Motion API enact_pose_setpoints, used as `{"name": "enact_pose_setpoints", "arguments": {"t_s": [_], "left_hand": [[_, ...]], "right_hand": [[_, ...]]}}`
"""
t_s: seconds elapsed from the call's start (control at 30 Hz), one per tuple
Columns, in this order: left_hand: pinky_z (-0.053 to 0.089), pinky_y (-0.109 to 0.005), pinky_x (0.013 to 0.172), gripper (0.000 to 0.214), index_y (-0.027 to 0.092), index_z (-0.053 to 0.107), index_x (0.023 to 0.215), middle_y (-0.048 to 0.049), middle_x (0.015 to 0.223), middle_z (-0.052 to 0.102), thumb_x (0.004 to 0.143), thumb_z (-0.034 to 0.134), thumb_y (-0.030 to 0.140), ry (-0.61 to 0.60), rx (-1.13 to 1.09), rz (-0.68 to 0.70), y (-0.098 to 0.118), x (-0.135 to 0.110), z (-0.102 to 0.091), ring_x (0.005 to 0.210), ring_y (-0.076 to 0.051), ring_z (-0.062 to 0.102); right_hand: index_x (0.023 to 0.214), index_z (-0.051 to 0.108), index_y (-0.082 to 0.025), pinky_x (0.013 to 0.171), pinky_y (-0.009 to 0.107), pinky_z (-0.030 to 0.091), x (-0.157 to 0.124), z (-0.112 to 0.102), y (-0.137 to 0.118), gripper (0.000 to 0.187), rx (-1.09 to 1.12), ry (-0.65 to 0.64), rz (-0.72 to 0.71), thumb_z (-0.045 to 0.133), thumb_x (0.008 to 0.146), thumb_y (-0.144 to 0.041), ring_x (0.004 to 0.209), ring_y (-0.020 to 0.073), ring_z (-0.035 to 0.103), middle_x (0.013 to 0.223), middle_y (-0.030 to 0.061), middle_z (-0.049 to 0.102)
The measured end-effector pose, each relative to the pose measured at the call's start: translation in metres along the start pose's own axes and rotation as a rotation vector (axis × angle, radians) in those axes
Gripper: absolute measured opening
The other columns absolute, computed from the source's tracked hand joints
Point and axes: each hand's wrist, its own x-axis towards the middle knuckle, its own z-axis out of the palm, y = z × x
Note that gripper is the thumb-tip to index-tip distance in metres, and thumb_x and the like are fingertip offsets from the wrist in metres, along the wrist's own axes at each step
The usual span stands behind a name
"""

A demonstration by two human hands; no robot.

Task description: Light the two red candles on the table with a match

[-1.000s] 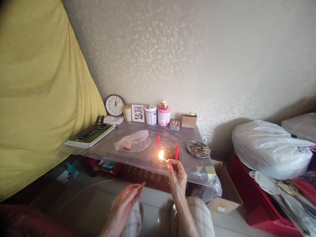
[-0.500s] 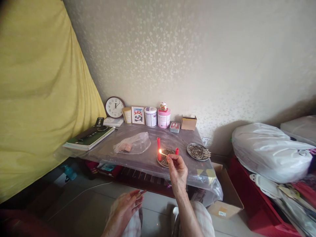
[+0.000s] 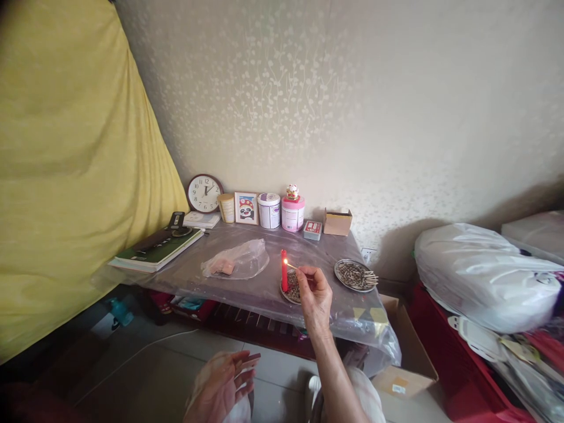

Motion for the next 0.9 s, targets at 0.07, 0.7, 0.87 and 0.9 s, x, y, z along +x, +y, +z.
{"name": "enact_pose_setpoints", "arguments": {"t_s": [0.07,0.7,0.87,0.9], "left_hand": [[0.054,-0.037,0.087,0.045,0.024,0.086,0.094,-0.0093,0.107,0.088,0.057,0.103,0.043,-0.011,0.000,-0.011,0.000,0.002,-0.001,0.090,-0.023,0.076],[0.053,-0.037,0.092,0.034,0.026,0.086,0.103,-0.0102,0.121,0.085,0.073,0.095,0.039,-0.119,0.006,-0.033,-0.009,0.012,-0.023,0.099,-0.025,0.076],[0.053,-0.038,0.093,0.035,0.027,0.085,0.105,-0.0098,0.123,0.085,0.074,0.093,0.041,-0.105,0.015,-0.033,-0.009,0.013,-0.026,0.101,-0.026,0.076],[0.053,-0.038,0.092,0.037,0.027,0.086,0.105,-0.0095,0.122,0.085,0.073,0.094,0.042,-0.109,0.015,-0.037,-0.010,0.014,-0.027,0.101,-0.026,0.076]], "right_hand": [[0.081,0.074,-0.021,0.060,0.027,0.048,0.003,0.003,0.000,0.032,-0.010,0.005,-0.006,0.085,0.073,-0.050,0.063,0.0144,0.060,0.076,0.0010,0.073],[0.083,0.071,-0.022,0.057,0.030,0.046,0.026,0.020,0.007,0.036,-0.187,0.044,-0.099,0.075,0.077,-0.057,0.056,0.0170,0.056,0.063,-0.0019,0.065],[0.082,0.071,-0.022,0.054,0.029,0.042,0.028,0.023,0.011,0.039,-0.245,0.057,-0.113,0.075,0.078,-0.060,0.054,0.0160,0.051,0.061,-0.0030,0.061],[0.082,0.071,-0.022,0.054,0.029,0.041,0.028,0.023,0.012,0.038,-0.253,0.058,-0.113,0.074,0.079,-0.060,0.054,0.0160,0.050,0.060,-0.0032,0.061]]}}
